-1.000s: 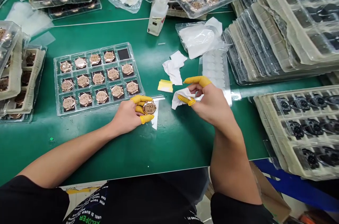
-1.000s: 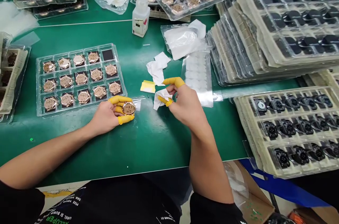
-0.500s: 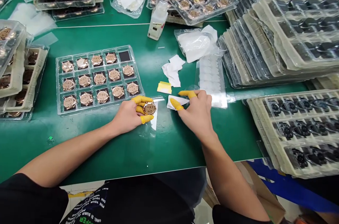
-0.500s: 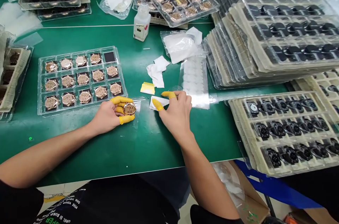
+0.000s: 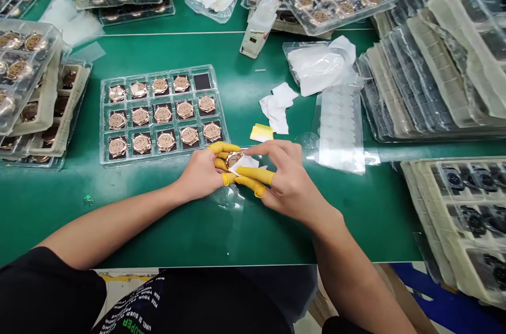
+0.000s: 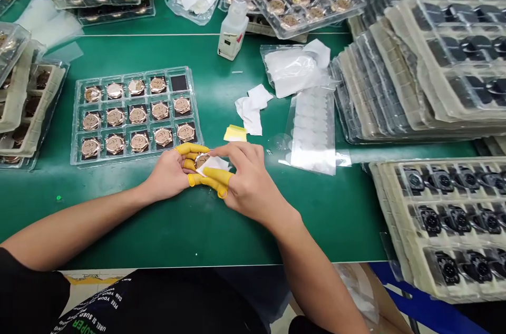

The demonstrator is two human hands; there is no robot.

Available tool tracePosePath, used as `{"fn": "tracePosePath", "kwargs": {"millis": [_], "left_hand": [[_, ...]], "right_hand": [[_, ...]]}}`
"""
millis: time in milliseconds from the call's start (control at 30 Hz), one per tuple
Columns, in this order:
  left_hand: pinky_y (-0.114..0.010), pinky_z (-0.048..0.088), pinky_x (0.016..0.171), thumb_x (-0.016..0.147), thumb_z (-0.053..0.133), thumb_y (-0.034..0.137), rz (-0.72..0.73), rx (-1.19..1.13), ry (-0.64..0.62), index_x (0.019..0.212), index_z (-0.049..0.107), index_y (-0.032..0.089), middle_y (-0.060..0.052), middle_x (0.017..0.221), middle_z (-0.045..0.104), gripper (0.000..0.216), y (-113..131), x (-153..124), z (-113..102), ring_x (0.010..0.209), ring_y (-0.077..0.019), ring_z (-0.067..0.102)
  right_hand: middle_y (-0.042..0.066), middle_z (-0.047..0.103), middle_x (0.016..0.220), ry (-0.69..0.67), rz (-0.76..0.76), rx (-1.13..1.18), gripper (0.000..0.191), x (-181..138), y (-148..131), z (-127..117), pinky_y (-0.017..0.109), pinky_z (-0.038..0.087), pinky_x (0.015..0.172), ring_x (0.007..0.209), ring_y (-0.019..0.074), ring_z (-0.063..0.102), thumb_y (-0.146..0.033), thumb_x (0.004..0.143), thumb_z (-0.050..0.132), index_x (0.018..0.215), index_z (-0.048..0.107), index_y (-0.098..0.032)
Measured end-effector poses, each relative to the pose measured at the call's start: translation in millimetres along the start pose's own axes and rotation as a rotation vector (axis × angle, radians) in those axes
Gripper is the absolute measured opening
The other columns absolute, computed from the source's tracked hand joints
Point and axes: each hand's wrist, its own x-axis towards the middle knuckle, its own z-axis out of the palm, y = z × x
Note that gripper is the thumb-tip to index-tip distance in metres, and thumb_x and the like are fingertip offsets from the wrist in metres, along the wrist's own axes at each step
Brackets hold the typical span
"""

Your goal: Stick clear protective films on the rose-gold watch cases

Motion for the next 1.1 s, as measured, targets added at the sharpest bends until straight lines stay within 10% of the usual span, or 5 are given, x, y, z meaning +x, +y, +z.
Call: {"fn": "tracePosePath", "kwargs": {"millis": [300, 1100], "left_hand": [[-0.021, 0.063, 0.075, 0.071, 0.087, 0.018, -0.008, 0.049, 0.016, 0.121, 0.069, 0.015, -0.007, 0.106, 0.081, 0.054, -2.8, -0.6, 1.2, 0.084, -0.0135, 0.078], [-0.02, 0.059, 0.067, 0.071, 0.084, 0.014, -0.044, 0.128, 0.009, 0.124, 0.071, 0.016, -0.004, 0.095, 0.081, 0.055, -2.9, -2.1, 2.2, 0.078, -0.0137, 0.078]], "right_hand": [[0.003, 0.073, 0.086, 0.021, 0.083, 0.07, 0.01, -2.9, 7.6, 13.8, 0.039, 0.036, 0.074, 0.083, 0.0219, 0.058, -0.024, 0.1, 0.072, 0.11, 0.073, -0.026], [0.005, 0.069, 0.083, 0.025, 0.052, 0.032, 0.006, 1.0, 6.9, 20.2, 0.036, 0.038, 0.068, 0.075, 0.02, 0.056, -0.023, 0.104, 0.061, 0.099, 0.063, -0.023]]}}
